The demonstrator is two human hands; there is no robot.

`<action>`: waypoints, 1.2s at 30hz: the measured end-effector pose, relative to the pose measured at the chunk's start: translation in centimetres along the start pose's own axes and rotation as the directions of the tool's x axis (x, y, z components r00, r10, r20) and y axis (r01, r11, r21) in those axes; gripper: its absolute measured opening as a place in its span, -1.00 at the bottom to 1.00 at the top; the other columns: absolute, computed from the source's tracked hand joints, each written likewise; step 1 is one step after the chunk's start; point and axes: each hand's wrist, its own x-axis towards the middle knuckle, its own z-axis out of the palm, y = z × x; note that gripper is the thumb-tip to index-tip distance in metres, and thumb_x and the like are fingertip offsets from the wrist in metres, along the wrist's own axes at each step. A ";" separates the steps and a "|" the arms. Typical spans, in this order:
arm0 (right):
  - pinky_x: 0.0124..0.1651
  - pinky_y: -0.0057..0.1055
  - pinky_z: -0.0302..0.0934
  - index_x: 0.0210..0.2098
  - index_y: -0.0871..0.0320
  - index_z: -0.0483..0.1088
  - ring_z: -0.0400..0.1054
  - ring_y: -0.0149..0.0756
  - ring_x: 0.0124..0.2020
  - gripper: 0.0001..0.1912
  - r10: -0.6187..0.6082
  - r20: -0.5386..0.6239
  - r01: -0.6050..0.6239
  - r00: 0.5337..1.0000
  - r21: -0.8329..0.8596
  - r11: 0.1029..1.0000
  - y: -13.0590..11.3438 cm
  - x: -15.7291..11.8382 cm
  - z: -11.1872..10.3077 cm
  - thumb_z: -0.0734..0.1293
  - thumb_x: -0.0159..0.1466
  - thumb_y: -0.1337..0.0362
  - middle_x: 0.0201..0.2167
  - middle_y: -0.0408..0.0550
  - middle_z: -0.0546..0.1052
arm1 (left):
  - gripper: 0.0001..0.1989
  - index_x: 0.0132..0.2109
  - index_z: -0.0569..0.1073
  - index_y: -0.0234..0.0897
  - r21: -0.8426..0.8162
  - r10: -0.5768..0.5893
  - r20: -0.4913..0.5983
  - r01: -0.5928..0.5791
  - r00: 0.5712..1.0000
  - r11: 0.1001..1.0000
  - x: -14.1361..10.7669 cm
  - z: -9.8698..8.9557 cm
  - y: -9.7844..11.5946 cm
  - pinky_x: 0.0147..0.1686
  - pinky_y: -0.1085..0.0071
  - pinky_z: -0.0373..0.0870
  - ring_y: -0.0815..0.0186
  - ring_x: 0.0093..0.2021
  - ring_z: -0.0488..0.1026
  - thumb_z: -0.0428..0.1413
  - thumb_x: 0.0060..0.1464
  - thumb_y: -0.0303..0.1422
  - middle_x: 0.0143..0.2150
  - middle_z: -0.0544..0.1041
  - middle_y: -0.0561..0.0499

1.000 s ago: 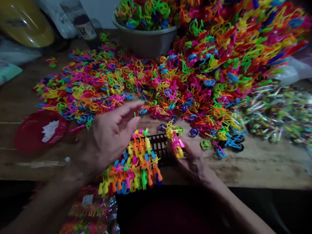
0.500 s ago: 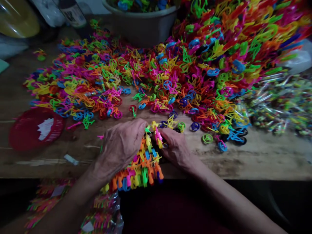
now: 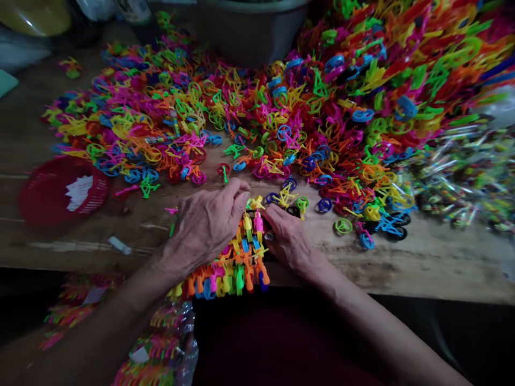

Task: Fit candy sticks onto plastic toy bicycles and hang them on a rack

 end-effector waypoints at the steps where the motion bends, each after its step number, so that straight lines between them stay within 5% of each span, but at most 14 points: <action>1: -0.25 -0.44 0.20 -0.25 0.15 0.26 0.26 -0.29 -0.27 -0.68 0.020 0.008 -0.020 1.000 0.000 1.000 -0.1 0.1 0.0 0.15 0.01 0.53 -0.30 -0.05 0.36 | -0.68 0.01 0.36 -0.08 -0.037 0.009 0.005 -0.009 1.000 0.999 0.0 0.0 0.0 -0.33 0.35 0.24 0.23 -0.27 0.51 -0.21 0.28 -0.21 -0.24 0.58 0.09; 5: -0.26 -0.44 0.23 -0.19 0.15 0.26 0.27 -0.29 -0.27 -0.67 0.065 0.010 -0.065 0.998 -0.021 0.998 -0.6 0.2 0.4 0.16 0.05 0.52 -0.23 -0.03 0.36 | -0.65 -0.03 0.41 -0.14 -0.090 0.093 0.058 -0.088 0.994 0.992 0.1 -0.1 -0.2 -0.15 0.28 0.32 0.21 -0.09 0.48 -0.23 0.27 -0.32 -0.03 0.53 0.07; 12: -0.26 -0.44 0.26 -0.26 0.14 0.28 0.33 -0.31 -0.31 -0.74 0.030 -0.014 -0.030 0.999 0.013 0.999 -0.6 0.2 0.4 0.16 0.09 0.53 -0.30 -0.05 0.40 | -0.71 -0.20 0.42 -0.22 -0.044 0.131 0.106 -0.127 0.986 0.991 -0.2 0.3 0.0 -0.26 0.20 0.35 0.15 -0.25 0.46 -0.20 0.23 -0.36 -0.25 0.53 0.01; 16: -0.23 -0.42 0.31 -0.17 0.16 0.32 0.40 -0.29 -0.23 -0.68 0.010 -0.005 -0.010 1.000 -0.041 0.999 -0.4 0.2 0.1 0.12 0.14 0.52 -0.14 0.04 0.43 | -0.71 -0.01 0.39 -0.21 -0.253 0.099 -0.050 -0.109 0.994 0.961 -0.4 -1.1 -0.1 -0.05 0.21 0.34 0.21 -0.05 0.43 -0.15 0.24 -0.34 -0.03 0.51 0.01; 19: -0.17 -0.40 0.33 -0.04 0.14 0.30 0.40 -0.29 -0.12 -0.67 -0.042 -0.006 0.041 0.999 -0.080 0.996 0.2 0.2 -1.3 0.11 0.25 0.46 0.02 0.09 0.38 | -0.69 0.07 0.35 -0.12 -0.450 -0.051 -0.171 -0.032 0.984 0.893 -0.5 -3.0 -2.7 -0.04 0.39 0.33 0.33 -0.02 0.44 -0.11 0.25 -0.22 0.02 0.49 0.07; 22: -0.27 -0.43 0.33 -0.18 0.08 0.38 0.44 -0.33 -0.26 -0.76 -0.054 0.045 0.057 0.998 -0.079 0.995 0.9 1.3 -4.0 0.11 0.33 0.36 -0.20 0.00 0.49 | -0.77 -0.12 0.45 -0.11 -0.374 -0.286 -0.249 0.181 0.925 0.910 -0.3 -3.9 -8.4 -0.27 0.45 0.34 0.33 -0.28 0.50 -0.04 0.20 -0.20 -0.24 0.57 0.09; 27: -0.32 -0.44 0.28 -0.27 0.11 0.42 0.43 -0.33 -0.36 -0.81 -0.146 -0.020 0.144 0.989 -0.065 0.987 0.1 8.4 -6.2 0.16 0.31 0.31 -0.35 -0.04 0.51 | -0.84 -0.35 0.44 -0.23 -0.203 -0.455 -0.362 0.407 0.814 0.891 1.1 -2.9 -16.7 -0.42 0.38 0.26 0.21 -0.39 0.46 0.01 0.09 -0.30 -0.39 0.54 -0.04; 33: -0.34 -0.49 0.18 -0.29 0.16 0.41 0.39 -0.35 -0.35 -0.77 -0.231 0.089 0.247 0.969 -0.398 0.884 -4.7 20.1 -0.7 0.12 0.31 0.36 -0.34 -0.04 0.49 | -0.87 -0.25 0.41 -0.22 -0.156 -0.335 -0.513 0.298 0.790 0.942 4.6 -2.4 -16.8 -0.08 0.29 0.27 0.14 -0.06 0.38 -0.02 0.10 -0.37 -0.15 0.48 -0.10; 36: -0.39 -0.47 0.15 -0.23 0.18 0.40 0.40 -0.31 -0.37 -0.81 -0.244 0.143 0.283 0.959 -0.437 0.854 -6.3 23.7 2.9 0.16 0.28 0.35 -0.29 0.02 0.50 | -0.81 -0.18 0.34 -0.26 -0.223 -0.417 -0.560 0.355 0.716 0.908 5.4 -2.0 -17.1 -0.18 0.28 0.31 0.14 -0.15 0.41 -0.10 0.07 -0.48 -0.17 0.47 -0.13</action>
